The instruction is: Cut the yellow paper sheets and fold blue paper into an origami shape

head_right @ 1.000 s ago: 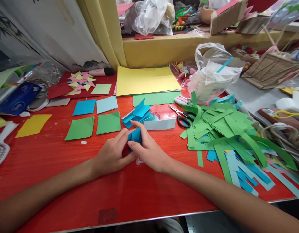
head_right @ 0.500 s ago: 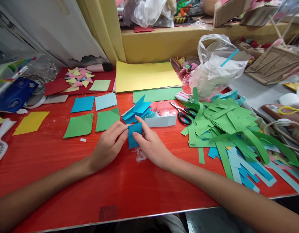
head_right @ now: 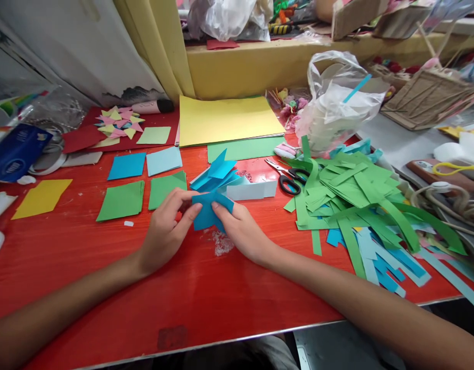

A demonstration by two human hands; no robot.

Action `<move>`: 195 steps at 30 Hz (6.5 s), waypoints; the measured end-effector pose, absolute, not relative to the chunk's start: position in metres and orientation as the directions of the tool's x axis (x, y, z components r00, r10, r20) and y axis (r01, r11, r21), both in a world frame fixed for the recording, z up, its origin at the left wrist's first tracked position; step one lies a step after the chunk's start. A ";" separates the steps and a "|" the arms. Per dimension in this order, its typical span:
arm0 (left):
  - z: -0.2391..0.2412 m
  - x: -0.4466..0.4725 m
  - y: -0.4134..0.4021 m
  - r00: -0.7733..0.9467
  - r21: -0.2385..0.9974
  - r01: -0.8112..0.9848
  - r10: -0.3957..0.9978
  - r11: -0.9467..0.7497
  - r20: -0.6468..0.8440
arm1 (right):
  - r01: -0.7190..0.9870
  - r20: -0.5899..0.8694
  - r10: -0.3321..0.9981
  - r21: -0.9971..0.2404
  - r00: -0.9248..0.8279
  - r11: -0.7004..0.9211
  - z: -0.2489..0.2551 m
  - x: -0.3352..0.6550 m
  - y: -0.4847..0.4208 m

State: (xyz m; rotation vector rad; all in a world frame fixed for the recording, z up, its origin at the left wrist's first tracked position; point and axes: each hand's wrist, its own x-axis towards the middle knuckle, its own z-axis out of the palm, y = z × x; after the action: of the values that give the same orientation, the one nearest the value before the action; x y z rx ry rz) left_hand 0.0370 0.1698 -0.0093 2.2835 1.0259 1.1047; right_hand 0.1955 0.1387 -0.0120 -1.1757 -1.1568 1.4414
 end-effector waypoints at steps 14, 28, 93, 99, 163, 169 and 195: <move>-0.009 0.025 0.193 0.568 -0.015 0.454 0.276 -0.891 0.775 | -0.359 -0.257 0.956 -0.886 -0.145 -0.293 -0.017 0.198 0.144; -0.010 0.020 0.193 0.736 -0.150 0.231 0.072 -0.961 0.673 | -0.394 -0.340 0.923 -0.835 -0.179 -0.384 -0.007 0.202 0.148; -0.004 0.034 0.186 0.511 0.765 0.390 0.811 -0.513 0.284 | 0.106 -0.012 0.987 -0.994 -0.163 0.005 -0.008 0.205 0.145; -0.003 0.034 0.187 0.492 0.793 0.401 0.838 -0.459 0.237 | -0.041 0.003 1.000 -0.999 -0.031 0.001 -0.016 0.206 0.152; 0.000 0.031 0.194 0.559 0.980 0.186 0.828 -0.074 -0.043 | 0.230 0.307 0.951 -0.924 -0.027 0.304 -0.012 0.209 0.143; -0.001 0.032 0.193 0.554 0.985 0.162 0.832 -0.060 -0.040 | 0.254 0.340 0.940 -0.906 -0.035 0.337 -0.013 0.210 0.143; -0.002 0.033 0.193 0.556 0.945 0.291 0.831 -0.151 -0.039 | 0.366 0.395 0.912 -0.837 -0.113 0.408 -0.016 0.210 0.147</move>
State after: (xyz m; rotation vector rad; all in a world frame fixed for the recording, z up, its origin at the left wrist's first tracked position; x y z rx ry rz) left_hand 0.0332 0.1934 -0.0020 1.7087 0.9433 0.6229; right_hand 0.2095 0.1465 -0.0160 -1.1312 -1.6831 0.6967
